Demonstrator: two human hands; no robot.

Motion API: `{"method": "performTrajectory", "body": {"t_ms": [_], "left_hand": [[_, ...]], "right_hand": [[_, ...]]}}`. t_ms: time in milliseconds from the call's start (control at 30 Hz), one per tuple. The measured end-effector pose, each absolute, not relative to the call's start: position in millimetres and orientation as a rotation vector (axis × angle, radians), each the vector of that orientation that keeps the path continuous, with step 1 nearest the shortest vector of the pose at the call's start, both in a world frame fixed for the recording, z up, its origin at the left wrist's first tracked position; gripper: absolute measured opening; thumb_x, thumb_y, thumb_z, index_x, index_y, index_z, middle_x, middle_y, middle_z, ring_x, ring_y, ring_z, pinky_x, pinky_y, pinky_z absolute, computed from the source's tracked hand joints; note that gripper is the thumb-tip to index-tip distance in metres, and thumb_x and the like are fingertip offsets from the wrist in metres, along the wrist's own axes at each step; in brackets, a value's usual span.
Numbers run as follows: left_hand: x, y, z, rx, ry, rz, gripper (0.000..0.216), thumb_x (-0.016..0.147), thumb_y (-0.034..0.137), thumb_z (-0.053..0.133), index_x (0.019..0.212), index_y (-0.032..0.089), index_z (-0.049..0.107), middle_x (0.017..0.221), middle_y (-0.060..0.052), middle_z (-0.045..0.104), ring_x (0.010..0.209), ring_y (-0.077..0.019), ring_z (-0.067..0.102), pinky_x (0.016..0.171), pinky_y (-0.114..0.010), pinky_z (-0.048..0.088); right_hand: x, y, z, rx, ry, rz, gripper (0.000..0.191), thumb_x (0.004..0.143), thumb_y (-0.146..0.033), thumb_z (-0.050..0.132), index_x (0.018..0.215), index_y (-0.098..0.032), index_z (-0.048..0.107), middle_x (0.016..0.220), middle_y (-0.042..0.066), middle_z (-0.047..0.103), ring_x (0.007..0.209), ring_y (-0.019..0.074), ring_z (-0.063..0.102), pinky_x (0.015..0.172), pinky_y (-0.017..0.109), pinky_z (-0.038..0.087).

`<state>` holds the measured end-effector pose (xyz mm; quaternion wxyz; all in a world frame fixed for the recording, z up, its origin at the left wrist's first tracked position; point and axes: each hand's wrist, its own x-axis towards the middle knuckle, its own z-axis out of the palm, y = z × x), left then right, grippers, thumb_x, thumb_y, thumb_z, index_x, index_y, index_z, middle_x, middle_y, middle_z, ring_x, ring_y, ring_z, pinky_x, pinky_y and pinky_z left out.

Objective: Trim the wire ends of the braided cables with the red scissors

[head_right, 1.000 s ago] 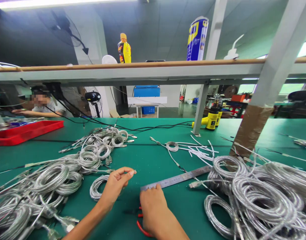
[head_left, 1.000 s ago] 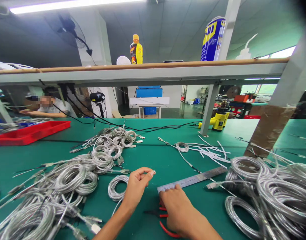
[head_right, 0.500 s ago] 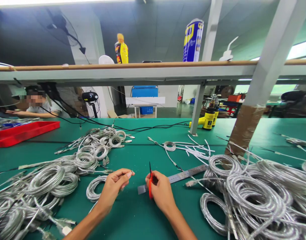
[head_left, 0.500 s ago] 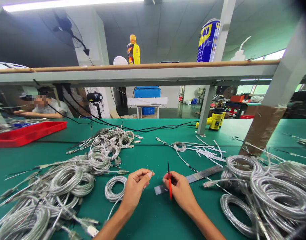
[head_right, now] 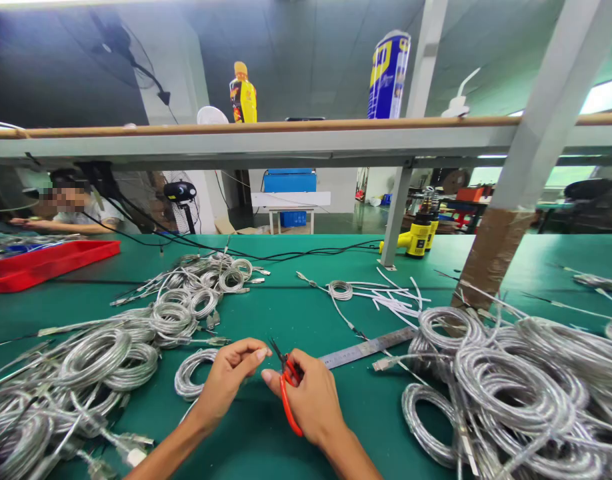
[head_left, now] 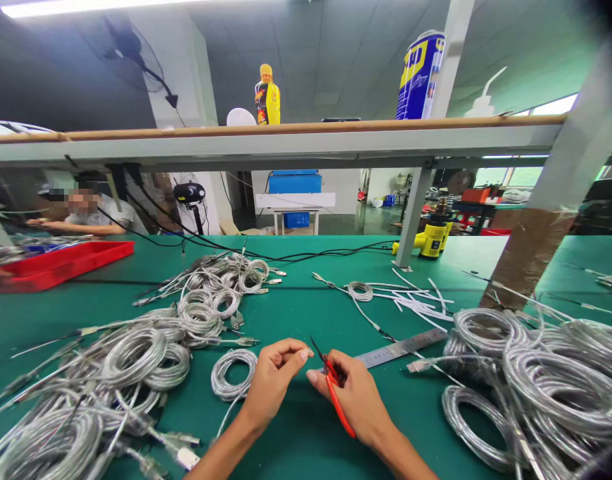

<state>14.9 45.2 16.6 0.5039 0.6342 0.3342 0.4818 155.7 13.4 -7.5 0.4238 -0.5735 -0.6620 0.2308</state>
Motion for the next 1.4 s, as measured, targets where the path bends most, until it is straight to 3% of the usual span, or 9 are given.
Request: {"method": "performTrajectory", "body": {"t_ms": [567,1400], "left_hand": [[13.9,45.2,14.0,1.556,0.768,1.125,0.017,0.072,0.028,0.052,0.066,0.012,0.056,0.049,0.006,0.032,0.046,-0.0058,0.023,0.042,-0.019,0.017],[15.8,44.3,16.7,1.538,0.76,1.138,0.014,0.071,0.025,0.053,0.064,0.014,0.056,0.051,0.006,0.039,0.046,-0.0054,0.028,0.044,-0.017,0.024]], "right_hand": [[158.6,12.6,-3.1,-1.526,-1.824,0.37,0.029,0.069,-0.034,0.049,0.054,-0.019,0.029,0.048,-0.008,0.03,0.047,0.0075,0.025,0.043,0.018,0.018],[159.5,16.3,-5.2,-1.492,-1.817,0.482,0.037,0.071,-0.04,0.048,0.049,-0.018,0.028,0.048,-0.007,0.023,0.046,0.007,0.02,0.041,0.02,0.015]]}}
